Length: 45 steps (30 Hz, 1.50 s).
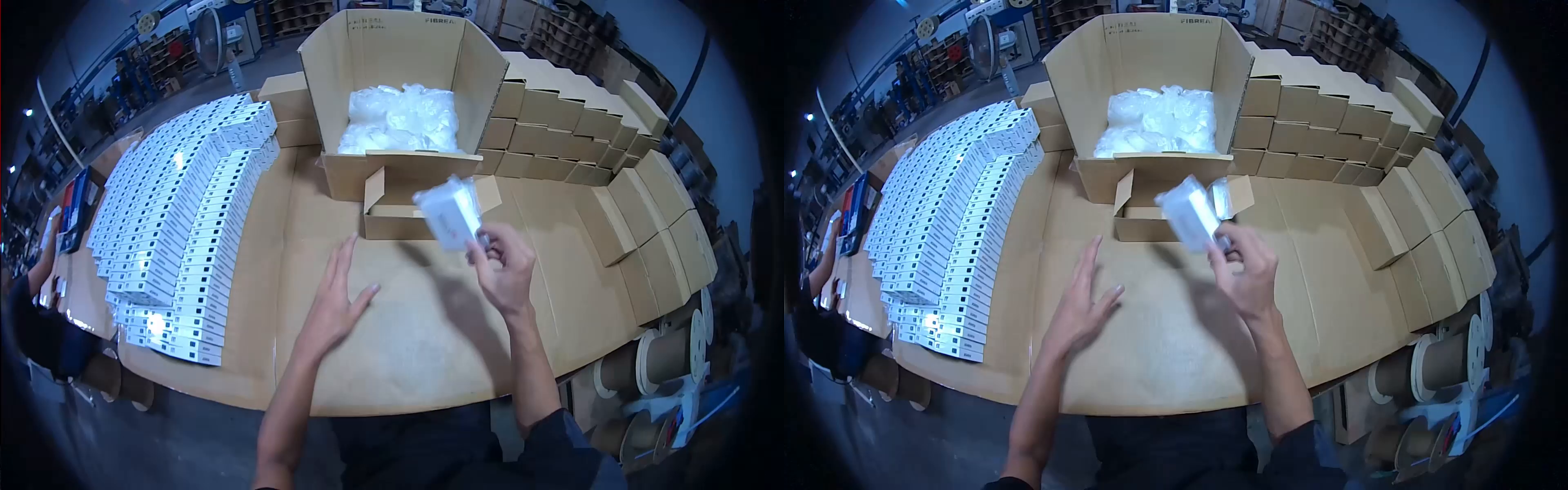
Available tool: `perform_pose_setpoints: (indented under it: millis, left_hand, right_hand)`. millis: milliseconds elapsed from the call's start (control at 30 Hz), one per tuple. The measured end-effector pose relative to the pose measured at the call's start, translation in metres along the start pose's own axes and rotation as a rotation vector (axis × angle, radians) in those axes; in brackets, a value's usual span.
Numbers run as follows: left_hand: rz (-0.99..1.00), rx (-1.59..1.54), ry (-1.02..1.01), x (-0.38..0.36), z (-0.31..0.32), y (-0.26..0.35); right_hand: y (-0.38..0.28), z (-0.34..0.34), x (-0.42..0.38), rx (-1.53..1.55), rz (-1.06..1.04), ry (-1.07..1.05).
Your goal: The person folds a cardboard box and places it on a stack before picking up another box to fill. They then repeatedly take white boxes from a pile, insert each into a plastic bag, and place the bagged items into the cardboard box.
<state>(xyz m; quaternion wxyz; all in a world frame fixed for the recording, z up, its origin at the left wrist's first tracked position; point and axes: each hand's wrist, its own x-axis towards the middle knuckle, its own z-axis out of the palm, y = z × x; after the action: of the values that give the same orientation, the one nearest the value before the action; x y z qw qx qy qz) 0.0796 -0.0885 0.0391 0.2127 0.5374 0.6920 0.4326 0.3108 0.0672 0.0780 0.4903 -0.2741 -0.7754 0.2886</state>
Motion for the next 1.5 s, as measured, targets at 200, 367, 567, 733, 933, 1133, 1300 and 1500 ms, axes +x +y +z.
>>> perform_pose_setpoints:
  millis: [200,367,567,733,933,1133,1300,1500]
  left_hand:
    - [0.187,0.557,-0.078,0.051,0.005,-0.025]
    - [0.130,0.687,-0.123,0.063,0.013,-0.023]
    - [0.198,0.826,0.065,0.061,0.024,-0.029]
    - [0.198,0.960,0.106,0.063,0.023,-0.029]
    - [0.202,0.996,0.073,0.069,0.015,-0.045]
    - [0.411,0.865,0.180,0.076,-0.015,-0.060]
    - [0.285,0.666,0.263,0.098,-0.070,-0.076]
    - [0.317,0.747,0.521,0.167,-0.156,-0.121]
  right_hand:
    - [0.040,0.022,0.033,-0.328,-0.145,0.222]
    - [0.055,0.035,0.037,-0.332,-0.066,0.185]
    - [0.083,0.041,0.045,-0.506,-0.066,0.115]
    - [0.088,0.056,0.044,-0.565,-0.006,0.104]
    - [0.079,0.062,0.039,-0.719,0.081,0.064]
    - [0.051,0.065,0.038,-0.723,0.068,0.068]
    - [0.005,0.097,0.076,-0.498,-0.166,0.082]
    - [-0.033,0.222,0.122,0.040,-0.325,-0.200]
